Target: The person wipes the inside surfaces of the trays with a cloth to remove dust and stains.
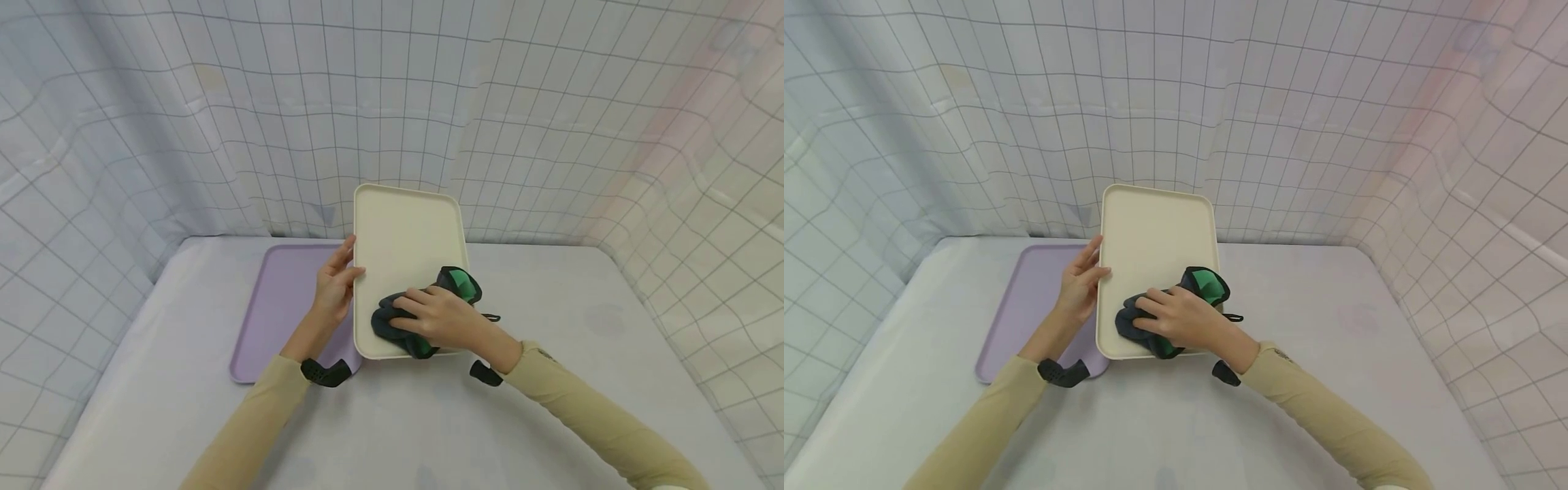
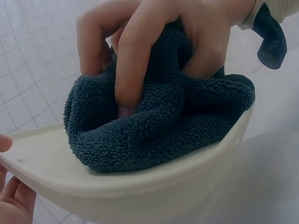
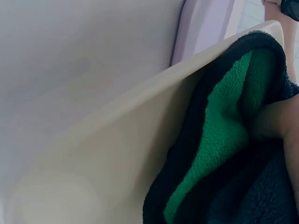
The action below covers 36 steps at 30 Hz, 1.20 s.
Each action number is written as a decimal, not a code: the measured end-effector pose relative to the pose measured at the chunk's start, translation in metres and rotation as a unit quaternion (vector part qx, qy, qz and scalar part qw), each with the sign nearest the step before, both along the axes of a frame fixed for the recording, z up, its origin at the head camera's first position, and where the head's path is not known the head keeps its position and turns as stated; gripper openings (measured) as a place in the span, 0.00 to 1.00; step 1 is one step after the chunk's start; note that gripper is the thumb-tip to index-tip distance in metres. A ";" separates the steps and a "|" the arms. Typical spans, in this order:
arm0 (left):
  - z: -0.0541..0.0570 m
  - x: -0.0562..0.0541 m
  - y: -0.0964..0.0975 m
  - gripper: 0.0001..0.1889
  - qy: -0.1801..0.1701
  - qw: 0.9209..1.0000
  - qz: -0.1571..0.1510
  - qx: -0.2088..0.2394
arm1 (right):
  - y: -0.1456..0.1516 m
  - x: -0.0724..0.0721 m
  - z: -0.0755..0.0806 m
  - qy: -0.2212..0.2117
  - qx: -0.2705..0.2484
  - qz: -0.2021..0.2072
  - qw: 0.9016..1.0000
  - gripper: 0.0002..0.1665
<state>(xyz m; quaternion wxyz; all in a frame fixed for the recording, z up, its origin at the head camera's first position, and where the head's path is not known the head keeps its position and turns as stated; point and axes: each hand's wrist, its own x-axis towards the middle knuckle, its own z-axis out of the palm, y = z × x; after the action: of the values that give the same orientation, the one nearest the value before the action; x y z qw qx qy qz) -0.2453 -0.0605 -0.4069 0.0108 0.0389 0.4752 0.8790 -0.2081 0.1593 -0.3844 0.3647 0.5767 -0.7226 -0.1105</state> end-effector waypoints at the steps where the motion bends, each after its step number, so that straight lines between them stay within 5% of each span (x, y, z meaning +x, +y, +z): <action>1: 0.000 0.000 0.000 0.34 0.000 1.000 0.000 0.000 | -0.002 0.000 0.001 0.003 0.000 0.003 1.000 0.16; 36: 0.001 0.001 -0.001 0.33 -0.002 1.000 0.020 -0.010 | -0.022 0.013 0.009 0.047 0.074 0.007 0.996 0.10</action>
<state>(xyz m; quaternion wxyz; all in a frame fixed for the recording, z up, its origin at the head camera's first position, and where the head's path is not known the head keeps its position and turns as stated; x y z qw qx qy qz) -0.2447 -0.0619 -0.4055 -0.0051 0.0272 0.4843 0.8745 -0.1948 0.1371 -0.3757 0.3554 0.6011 -0.6906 -0.1882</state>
